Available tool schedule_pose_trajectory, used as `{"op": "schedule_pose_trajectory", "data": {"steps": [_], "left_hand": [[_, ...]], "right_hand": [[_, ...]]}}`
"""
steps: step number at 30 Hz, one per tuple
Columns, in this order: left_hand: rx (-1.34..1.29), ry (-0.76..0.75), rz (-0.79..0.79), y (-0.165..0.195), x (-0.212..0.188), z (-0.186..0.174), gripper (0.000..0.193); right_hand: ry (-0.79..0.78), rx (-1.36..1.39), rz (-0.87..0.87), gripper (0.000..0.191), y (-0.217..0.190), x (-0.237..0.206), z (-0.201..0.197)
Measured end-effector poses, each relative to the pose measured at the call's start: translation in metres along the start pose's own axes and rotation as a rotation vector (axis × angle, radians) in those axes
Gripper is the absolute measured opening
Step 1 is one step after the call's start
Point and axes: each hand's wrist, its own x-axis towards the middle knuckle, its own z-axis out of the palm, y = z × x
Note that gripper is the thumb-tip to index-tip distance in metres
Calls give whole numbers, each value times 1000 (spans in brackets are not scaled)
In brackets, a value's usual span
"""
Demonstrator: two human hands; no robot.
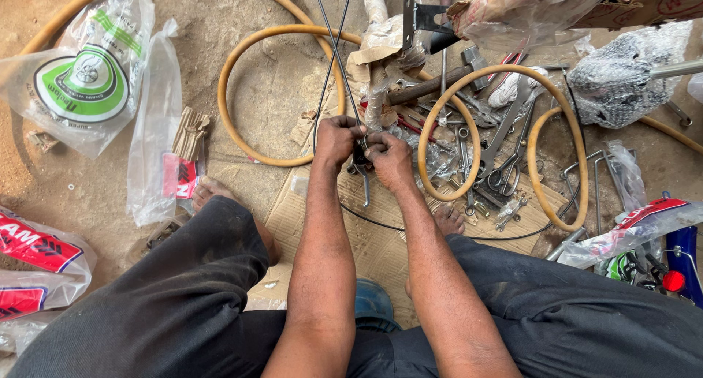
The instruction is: The person assembles a bicycle brake assembly, attaching cables and tightening bolts with a wrench. The person then mounts the brake assembly onto the bicycle frame and secures it.
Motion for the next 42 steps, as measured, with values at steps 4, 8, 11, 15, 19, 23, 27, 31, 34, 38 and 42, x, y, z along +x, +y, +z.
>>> {"op": "schedule_pose_trajectory", "data": {"steps": [4,8,11,15,19,23,27,31,34,38,42], "left_hand": [[12,112,106,3,4,-1,17],[-51,85,82,9,8,-4,19],[-31,72,84,11,8,-4,20],[82,77,80,11,5,-4,20],[53,85,77,5,2,0,21],[47,102,86,0,6,1,25],[50,113,96,0,9,-1,28],[161,129,95,1,8,-3,29],[188,130,91,3,6,-4,30],[243,142,82,8,3,-2,30],[298,149,90,11,0,-1,30]], "right_hand": [[-102,-138,17,24,3,1,-3],[-87,-98,-82,23,8,1,-4],[-101,-52,-78,23,11,2,-4],[-117,3,-24,23,11,5,-5],[-151,101,-20,23,11,8,-9],[-184,141,-43,23,11,6,-10],[-131,26,-63,23,10,5,-9],[-136,35,-37,20,9,7,-7],[-142,23,-25,20,10,8,-6],[-98,-30,-102,21,12,8,-3],[-72,-87,-149,18,15,8,-1]]}}
